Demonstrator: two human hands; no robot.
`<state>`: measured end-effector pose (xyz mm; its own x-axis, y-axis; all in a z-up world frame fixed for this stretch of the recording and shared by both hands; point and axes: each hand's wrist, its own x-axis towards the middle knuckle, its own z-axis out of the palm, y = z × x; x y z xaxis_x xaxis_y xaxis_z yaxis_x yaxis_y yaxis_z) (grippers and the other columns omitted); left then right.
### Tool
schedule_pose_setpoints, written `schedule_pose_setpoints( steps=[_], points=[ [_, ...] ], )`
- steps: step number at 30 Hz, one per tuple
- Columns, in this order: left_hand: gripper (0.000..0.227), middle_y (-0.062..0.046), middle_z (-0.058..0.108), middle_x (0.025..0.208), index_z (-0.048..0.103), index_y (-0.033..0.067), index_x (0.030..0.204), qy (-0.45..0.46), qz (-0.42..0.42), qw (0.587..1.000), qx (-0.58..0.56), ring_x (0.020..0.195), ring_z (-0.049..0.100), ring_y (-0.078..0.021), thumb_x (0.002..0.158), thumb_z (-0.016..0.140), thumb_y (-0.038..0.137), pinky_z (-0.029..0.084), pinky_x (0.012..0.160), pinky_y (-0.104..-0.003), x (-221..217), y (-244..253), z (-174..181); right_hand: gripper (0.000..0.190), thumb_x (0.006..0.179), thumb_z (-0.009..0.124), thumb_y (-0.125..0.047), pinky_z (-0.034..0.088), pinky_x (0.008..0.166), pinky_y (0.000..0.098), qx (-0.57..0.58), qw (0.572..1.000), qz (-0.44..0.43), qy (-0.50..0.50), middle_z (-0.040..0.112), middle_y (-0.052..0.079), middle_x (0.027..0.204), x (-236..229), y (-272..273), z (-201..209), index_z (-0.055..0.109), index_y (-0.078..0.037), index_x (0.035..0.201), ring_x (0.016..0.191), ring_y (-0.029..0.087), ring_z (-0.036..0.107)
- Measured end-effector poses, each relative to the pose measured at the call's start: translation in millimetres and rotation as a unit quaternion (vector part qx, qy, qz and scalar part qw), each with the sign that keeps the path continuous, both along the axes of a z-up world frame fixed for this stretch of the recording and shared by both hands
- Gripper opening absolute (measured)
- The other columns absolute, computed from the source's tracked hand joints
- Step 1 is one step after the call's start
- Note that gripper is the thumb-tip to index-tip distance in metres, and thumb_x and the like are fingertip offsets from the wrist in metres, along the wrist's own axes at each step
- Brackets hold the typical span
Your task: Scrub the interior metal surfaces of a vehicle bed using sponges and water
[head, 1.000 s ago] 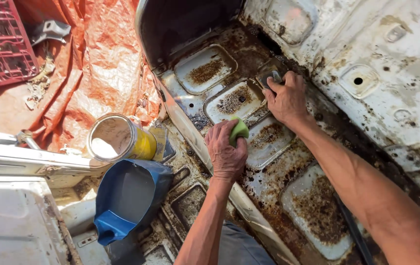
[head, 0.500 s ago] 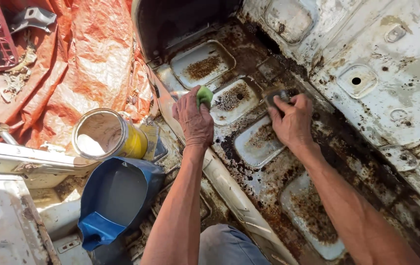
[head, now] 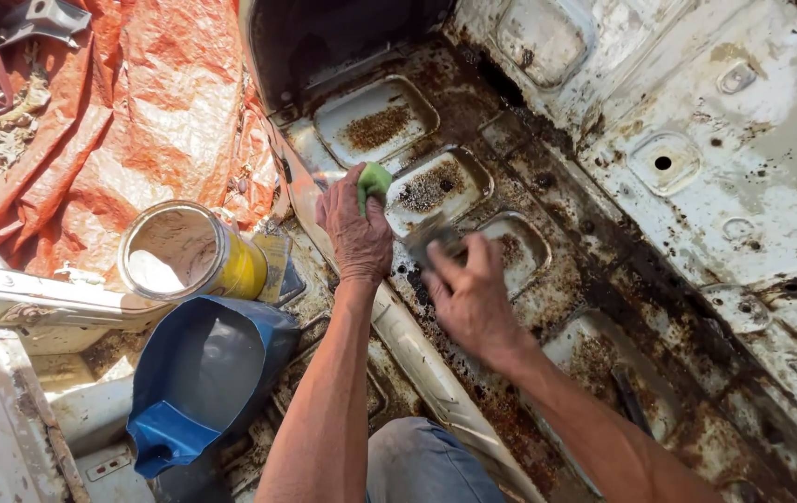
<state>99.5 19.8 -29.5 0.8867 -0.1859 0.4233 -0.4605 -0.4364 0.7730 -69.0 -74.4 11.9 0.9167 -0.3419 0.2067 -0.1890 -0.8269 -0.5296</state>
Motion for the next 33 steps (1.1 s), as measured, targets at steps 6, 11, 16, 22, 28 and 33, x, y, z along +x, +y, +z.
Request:
schedule_pose_setpoints(
  steps=[6, 11, 16, 22, 28, 33],
  points=[
    [0.040, -0.003, 0.061, 0.123, 0.055, 0.0257, 0.140, 0.000, -0.004, 1.000, 0.010, 0.128, 0.054, -0.0295, 0.100, 0.055, 0.023, 0.021, 0.122, -0.055, -4, 2, 9, 0.041, 0.085, 0.083, -0.034, 0.047, 0.085, 0.0495, -0.168, 0.975, -0.139, -0.053, 0.047, 0.015, 0.105, 25, -169, -96, 0.080, -0.013, 0.119, 0.097, 0.039, 0.051],
    [0.041, -0.004, 0.063, 0.121, 0.056, 0.0249, 0.139, -0.005, -0.006, 1.000, -0.002, 0.127, 0.055, -0.0303, 0.099, 0.056, 0.021, 0.020, 0.122, -0.054, -4, 1, 7, 0.027, 0.092, 0.074, -0.021, 0.048, 0.094, 0.0464, 0.023, 0.998, -0.056, -0.016, 0.053, 0.022, 0.107, 8, -12, 4, 0.078, -0.013, 0.117, 0.102, 0.038, 0.054],
    [0.041, -0.003, 0.063, 0.122, 0.056, 0.0255, 0.140, 0.004, 0.000, 1.000, 0.007, 0.127, 0.055, -0.0275, 0.099, 0.054, 0.022, 0.020, 0.123, -0.051, -4, 5, 8, 0.028, 0.102, 0.071, -0.021, 0.052, 0.091, 0.0425, 0.011, 0.993, -0.117, 0.013, 0.054, 0.023, 0.114, 19, -98, -6, 0.073, -0.002, 0.122, 0.104, 0.035, 0.058],
    [0.044, -0.005, 0.062, 0.120, 0.055, 0.0254, 0.141, -0.011, 0.000, 1.000, 0.008, 0.123, 0.056, -0.0304, 0.097, 0.055, 0.019, 0.023, 0.120, -0.054, -4, 2, 0, 0.029, 0.099, 0.067, -0.028, 0.049, 0.093, 0.0487, -0.008, 0.998, 0.041, -0.037, 0.051, 0.020, 0.109, -18, -6, -8, 0.075, -0.008, 0.119, 0.106, 0.035, 0.054],
    [0.037, -0.004, 0.064, 0.106, 0.060, 0.0134, 0.129, -0.034, 0.019, 0.999, 0.030, 0.099, 0.058, -0.0206, 0.092, 0.063, 0.009, 0.032, 0.110, -0.041, -8, 11, 39, 0.039, 0.087, 0.074, -0.029, 0.048, 0.082, 0.0458, -0.015, 0.996, 0.088, -0.018, 0.055, 0.026, 0.119, -90, 26, 11, 0.076, -0.011, 0.121, 0.099, 0.032, 0.051],
    [0.045, -0.005, 0.066, 0.112, 0.060, 0.0154, 0.128, -0.038, 0.006, 0.999, 0.014, 0.104, 0.060, -0.0255, 0.084, 0.066, 0.005, 0.032, 0.110, -0.043, -11, 6, 35, 0.034, 0.090, 0.075, -0.018, 0.048, 0.071, 0.0362, -0.073, 0.992, 0.085, -0.051, 0.051, 0.020, 0.109, -27, 11, -5, 0.076, -0.004, 0.121, 0.093, 0.028, 0.045]
  ],
)
